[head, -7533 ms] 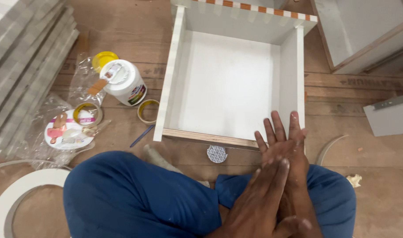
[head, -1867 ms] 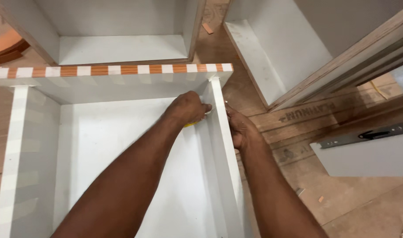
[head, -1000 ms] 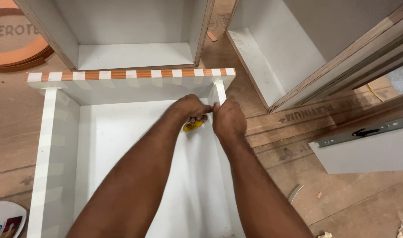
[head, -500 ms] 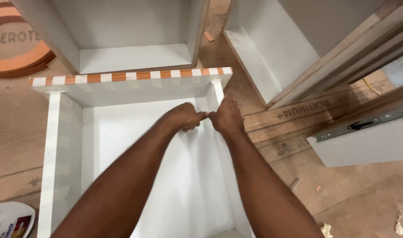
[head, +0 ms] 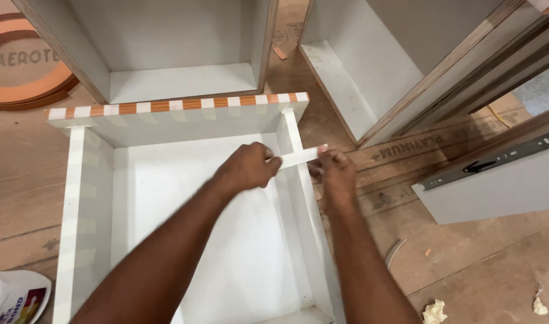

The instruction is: The person sits on the floor and applies masking tape to the edges of a white wooden drawer. They then use a small brush to apply glue to the drawer's edge and attach a curved white trim piece. Finally, they secure the trim with additional masking tape.

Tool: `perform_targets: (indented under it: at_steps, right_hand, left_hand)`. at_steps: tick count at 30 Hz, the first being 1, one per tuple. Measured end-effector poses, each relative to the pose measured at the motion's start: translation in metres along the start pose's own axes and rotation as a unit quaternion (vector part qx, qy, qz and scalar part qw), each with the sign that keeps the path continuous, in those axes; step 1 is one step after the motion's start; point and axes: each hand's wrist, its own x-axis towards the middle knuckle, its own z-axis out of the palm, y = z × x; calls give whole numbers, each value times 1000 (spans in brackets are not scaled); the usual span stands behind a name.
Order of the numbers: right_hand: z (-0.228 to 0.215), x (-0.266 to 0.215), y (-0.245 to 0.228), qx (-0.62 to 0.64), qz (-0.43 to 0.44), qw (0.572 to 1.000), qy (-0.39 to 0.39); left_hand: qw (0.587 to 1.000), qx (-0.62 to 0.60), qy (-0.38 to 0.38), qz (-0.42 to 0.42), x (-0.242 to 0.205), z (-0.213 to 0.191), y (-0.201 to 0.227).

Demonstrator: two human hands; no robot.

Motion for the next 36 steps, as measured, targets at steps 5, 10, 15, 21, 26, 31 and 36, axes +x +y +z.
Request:
perform_targets:
  at_steps: [5, 10, 15, 21, 26, 31, 36]
  right_hand:
    - [-9, 15, 12, 103, 132, 986, -11]
    - [0, 30, 26, 53, 219, 972, -67]
    - [-5, 37, 33, -2, 301, 945, -128]
    - [-25, 56, 81, 79, 121, 952, -270]
    - [6, 4, -1, -234, 60, 970, -36]
    - [50, -52, -39, -604, -86, 792, 13]
    - [59, -45, -30, -605, -88, 791, 17]
  left_hand:
    - [1000, 30, -5, 7, 33, 10, -14]
    - [996, -68, -43, -47, 67, 42, -51]
    - [993, 51, -54, -89, 102, 62, -49]
    - [984, 102, -89, -112, 110, 59, -51]
    - [988, 83, -74, -106, 112, 63, -56]
    - [983, 74, -110, -130, 112, 62, -50]
    - [990, -32, -104, -95, 100, 56, -60]
